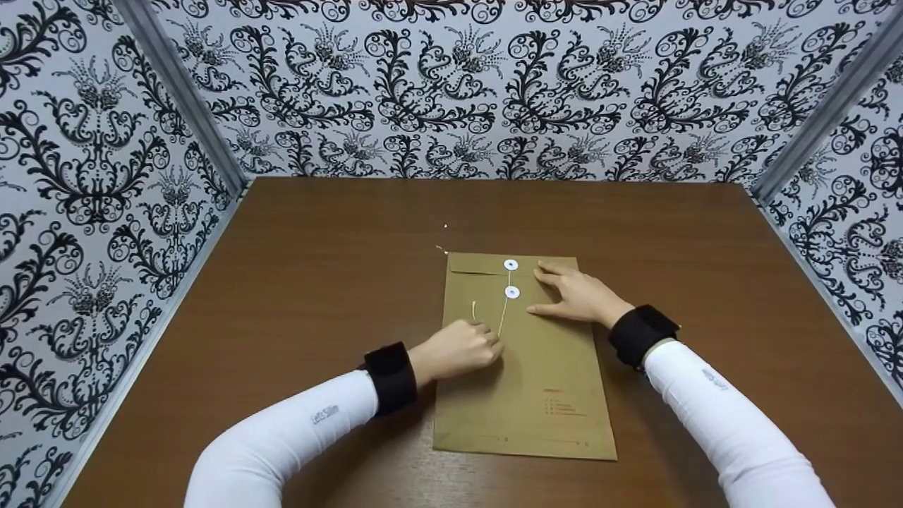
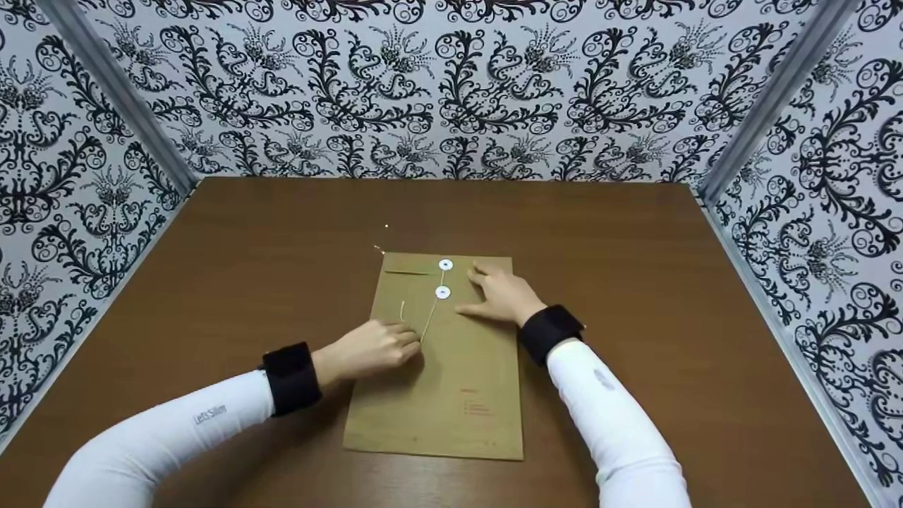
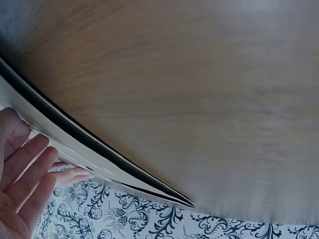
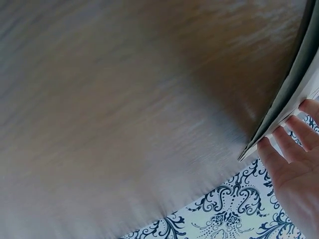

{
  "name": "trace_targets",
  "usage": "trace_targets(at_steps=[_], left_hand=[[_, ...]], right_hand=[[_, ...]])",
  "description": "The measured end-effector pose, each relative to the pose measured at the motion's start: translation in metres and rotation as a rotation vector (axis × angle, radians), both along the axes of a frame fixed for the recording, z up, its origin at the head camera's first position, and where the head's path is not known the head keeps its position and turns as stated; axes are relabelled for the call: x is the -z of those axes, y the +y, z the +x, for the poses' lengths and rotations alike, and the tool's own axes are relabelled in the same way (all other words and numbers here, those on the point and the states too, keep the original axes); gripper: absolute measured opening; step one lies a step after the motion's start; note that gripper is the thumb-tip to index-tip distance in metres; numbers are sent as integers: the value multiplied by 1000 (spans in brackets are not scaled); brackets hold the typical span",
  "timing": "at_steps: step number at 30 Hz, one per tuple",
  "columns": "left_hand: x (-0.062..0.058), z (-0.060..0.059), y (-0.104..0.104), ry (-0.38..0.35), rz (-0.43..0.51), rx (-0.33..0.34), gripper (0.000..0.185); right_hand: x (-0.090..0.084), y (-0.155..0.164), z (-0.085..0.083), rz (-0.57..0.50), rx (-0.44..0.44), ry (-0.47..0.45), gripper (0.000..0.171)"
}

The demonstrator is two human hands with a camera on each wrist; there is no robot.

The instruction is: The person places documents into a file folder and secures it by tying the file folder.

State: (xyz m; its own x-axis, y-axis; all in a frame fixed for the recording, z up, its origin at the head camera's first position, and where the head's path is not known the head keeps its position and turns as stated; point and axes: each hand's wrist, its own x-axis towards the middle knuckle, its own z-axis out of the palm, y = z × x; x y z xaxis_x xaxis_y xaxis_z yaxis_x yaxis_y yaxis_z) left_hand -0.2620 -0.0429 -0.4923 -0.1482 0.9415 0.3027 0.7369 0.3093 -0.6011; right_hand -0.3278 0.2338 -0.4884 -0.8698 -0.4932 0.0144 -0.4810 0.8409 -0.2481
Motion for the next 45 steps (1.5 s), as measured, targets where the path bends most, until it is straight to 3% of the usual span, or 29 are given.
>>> trace_targets(at_steps=[17,28,39,45], left_hand=[[-2,8,23,-37,-1,-34,16],[-6,14,27,-93,-27,-112,20],[-9,12,23,-194,48,-112,20],[-15,3,10,-240,134,-162,20]], right_hand=[[0,-2,-3,6,-1,-5,82],[0,-1,-4,-2,-6,-50,82],[0,2,-3,-27,-9,1,86],[-1,5,-1,-64,-34,70,82]])
